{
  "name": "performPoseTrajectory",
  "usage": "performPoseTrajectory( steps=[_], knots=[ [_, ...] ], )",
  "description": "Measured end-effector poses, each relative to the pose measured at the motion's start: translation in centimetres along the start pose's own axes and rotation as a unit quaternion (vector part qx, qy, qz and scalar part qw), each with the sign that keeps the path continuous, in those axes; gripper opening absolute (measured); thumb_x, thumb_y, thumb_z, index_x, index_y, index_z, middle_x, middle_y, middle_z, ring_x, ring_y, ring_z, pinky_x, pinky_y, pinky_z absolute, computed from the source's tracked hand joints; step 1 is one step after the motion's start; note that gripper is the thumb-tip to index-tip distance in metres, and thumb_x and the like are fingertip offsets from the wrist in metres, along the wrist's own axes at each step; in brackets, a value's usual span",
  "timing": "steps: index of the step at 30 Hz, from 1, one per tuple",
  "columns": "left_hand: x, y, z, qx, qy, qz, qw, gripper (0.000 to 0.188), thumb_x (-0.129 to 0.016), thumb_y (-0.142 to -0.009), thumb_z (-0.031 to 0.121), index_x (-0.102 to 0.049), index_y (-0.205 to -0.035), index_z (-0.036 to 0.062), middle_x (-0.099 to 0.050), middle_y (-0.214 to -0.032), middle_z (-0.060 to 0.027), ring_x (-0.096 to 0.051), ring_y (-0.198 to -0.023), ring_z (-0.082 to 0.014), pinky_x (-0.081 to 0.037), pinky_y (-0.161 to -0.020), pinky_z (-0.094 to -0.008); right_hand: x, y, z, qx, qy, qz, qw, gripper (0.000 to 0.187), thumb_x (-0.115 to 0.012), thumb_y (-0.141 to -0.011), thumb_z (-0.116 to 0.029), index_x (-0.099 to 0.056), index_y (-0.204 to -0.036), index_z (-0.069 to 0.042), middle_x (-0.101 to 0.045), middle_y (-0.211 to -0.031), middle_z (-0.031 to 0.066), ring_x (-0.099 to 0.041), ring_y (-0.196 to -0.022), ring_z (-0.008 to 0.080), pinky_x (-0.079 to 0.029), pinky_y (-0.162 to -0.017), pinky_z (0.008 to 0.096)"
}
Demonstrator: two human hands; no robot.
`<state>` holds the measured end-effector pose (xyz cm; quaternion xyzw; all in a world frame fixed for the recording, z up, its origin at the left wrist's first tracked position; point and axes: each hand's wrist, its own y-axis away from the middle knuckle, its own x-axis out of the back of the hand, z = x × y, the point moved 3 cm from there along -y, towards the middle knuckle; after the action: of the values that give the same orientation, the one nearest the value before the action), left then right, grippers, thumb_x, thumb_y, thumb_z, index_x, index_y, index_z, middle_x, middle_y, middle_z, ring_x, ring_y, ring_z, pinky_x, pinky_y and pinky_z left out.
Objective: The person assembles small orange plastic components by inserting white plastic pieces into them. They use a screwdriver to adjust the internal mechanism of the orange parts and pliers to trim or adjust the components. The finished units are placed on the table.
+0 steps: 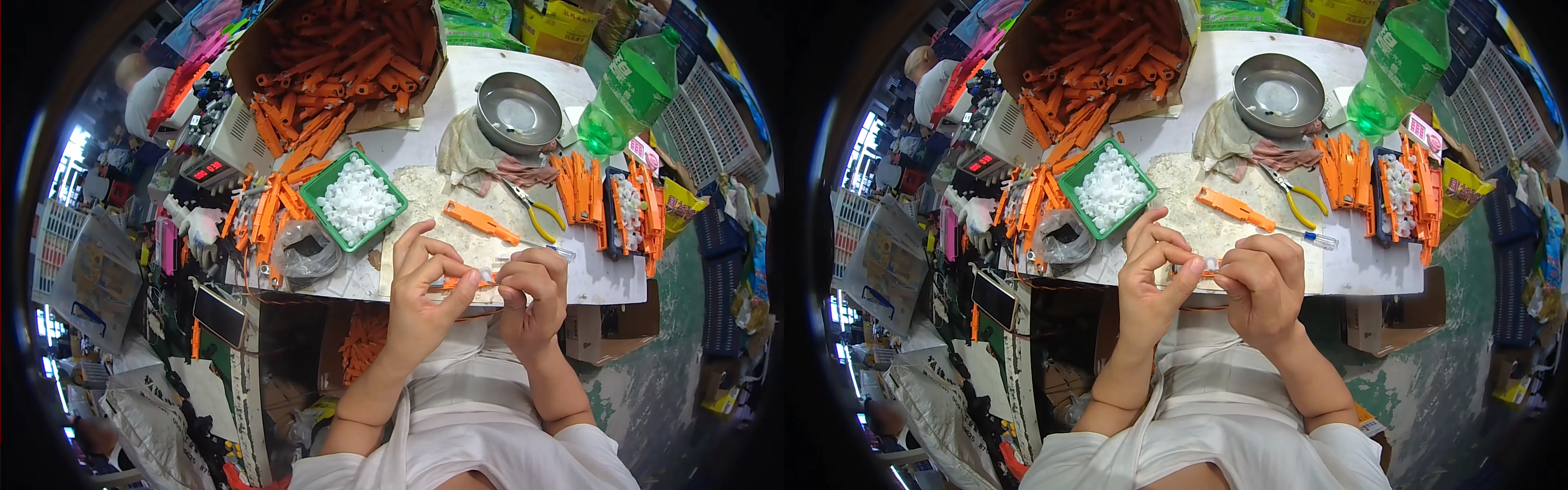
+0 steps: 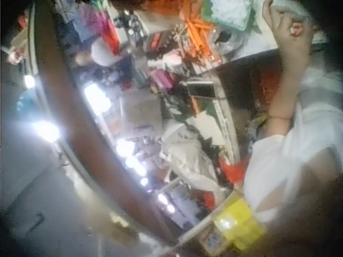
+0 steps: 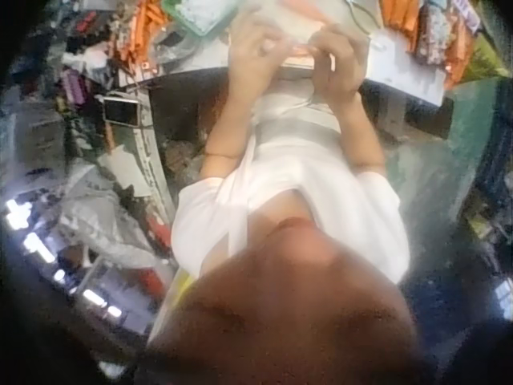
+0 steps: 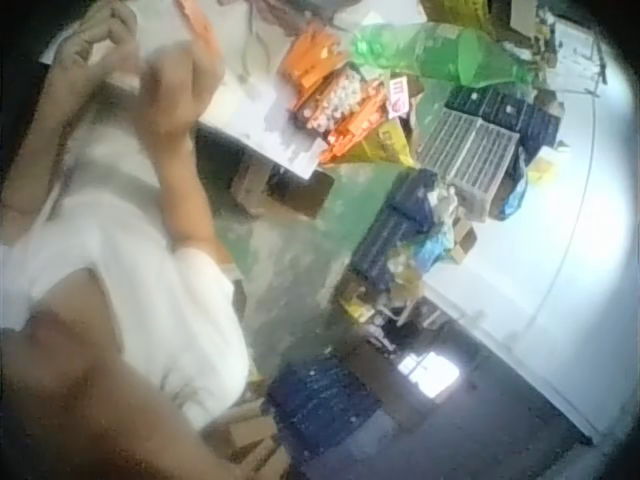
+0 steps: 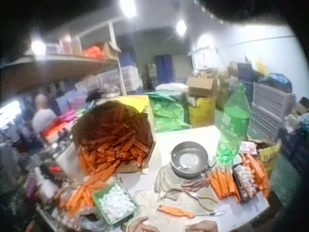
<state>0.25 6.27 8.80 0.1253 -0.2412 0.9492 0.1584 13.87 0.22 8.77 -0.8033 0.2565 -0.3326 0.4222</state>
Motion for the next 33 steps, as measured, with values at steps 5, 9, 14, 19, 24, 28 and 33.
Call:
performPoseTrajectory(
  steps=[5,9,14,19,24,28,33],
  knots=[
    [0.2,0.1,-0.3,-0.005,-0.008,-0.015,1.0,0.009,-0.071,-0.078,0.013,-0.066,-0.076,0.0053,-0.058,-0.088,-0.0066,-0.041,-0.119,-0.0322,-0.032,-0.1,-0.0451,-0.1,0.0,0.0,0.008,0.018,-0.008,1.0,0.014,-0.065,-0.086,-0.015,-0.053,-0.091,-0.008,-0.061,-0.079,0.0031,-0.057,-0.08,0.0225,-0.043,-0.074,0.0363],
    [0.2,0.0,-0.5,-0.002,-0.005,-0.014,1.0,0.009,-0.071,-0.078,0.013,-0.066,-0.076,0.0054,-0.058,-0.088,-0.0067,-0.041,-0.119,-0.0321,-0.032,-0.1,-0.045,0.0,-0.2,-0.1,0.021,0.047,-0.016,0.999,0.015,-0.066,-0.085,-0.015,-0.053,-0.091,-0.009,-0.062,-0.08,0.0024,-0.057,-0.082,0.0219,-0.043,-0.075,0.0369],
    [0.2,0.0,-0.7,0.003,-0.001,-0.015,1.0,0.009,-0.071,-0.077,0.012,-0.066,-0.077,0.0054,-0.059,-0.089,-0.0067,-0.042,-0.117,-0.0318,-0.032,-0.1,-0.0445,0.0,0.2,-0.4,0.069,0.086,-0.03,0.993,0.019,-0.069,-0.082,-0.016,-0.055,-0.094,-0.011,-0.063,-0.081,0.0013,-0.058,-0.084,0.0201,-0.043,-0.077,0.0361],
    [0.1,0.2,-1.8,0.033,0.05,-0.033,0.998,0.009,-0.071,-0.077,0.012,-0.066,-0.077,0.0053,-0.06,-0.09,-0.006,-0.043,-0.117,-0.0298,-0.032,-0.1,-0.0425,0.0,0.8,-0.1,0.106,0.095,-0.04,0.989,0.02,-0.07,-0.081,-0.018,-0.057,-0.094,-0.012,-0.063,-0.081,-0.0001,-0.058,-0.084,0.0183,-0.044,-0.079,0.0356],
    [-0.2,0.2,-2.6,0.037,0.068,-0.037,0.996,0.009,-0.071,-0.078,0.013,-0.067,-0.078,0.0052,-0.06,-0.09,-0.0056,-0.043,-0.116,-0.0288,-0.032,-0.1,-0.0414,-0.3,1.0,0.5,0.094,0.079,-0.05,0.991,0.02,-0.071,-0.079,-0.018,-0.058,-0.093,-0.012,-0.063,-0.08,-0.0008,-0.058,-0.084,0.0178,-0.043,-0.079,0.0355],
    [-0.4,0.2,-3.0,0.037,0.069,-0.048,0.996,0.009,-0.071,-0.078,0.013,-0.067,-0.078,0.0053,-0.06,-0.09,-0.0055,-0.043,-0.116,-0.0288,-0.033,-0.1,-0.0413,-0.6,0.8,0.8,0.073,0.04,-0.083,0.993,0.021,-0.073,-0.076,-0.014,-0.06,-0.093,-0.011,-0.063,-0.083,0.0014,-0.058,-0.084,0.0195,-0.043,-0.079,0.036],
    [-0.2,0.2,-2.3,0.0,0.022,-0.026,0.999,0.007,-0.072,-0.077,0.012,-0.067,-0.078,0.0059,-0.06,-0.091,-0.0047,-0.044,-0.116,-0.0294,-0.033,-0.099,-0.042,-0.8,0.9,1.7,-0.079,-0.072,-0.078,0.991,0.022,-0.074,-0.075,-0.009,-0.061,-0.092,-0.007,-0.064,-0.089,0.0053,-0.058,-0.085,0.0238,-0.043,-0.079,0.0366]
  ],
)
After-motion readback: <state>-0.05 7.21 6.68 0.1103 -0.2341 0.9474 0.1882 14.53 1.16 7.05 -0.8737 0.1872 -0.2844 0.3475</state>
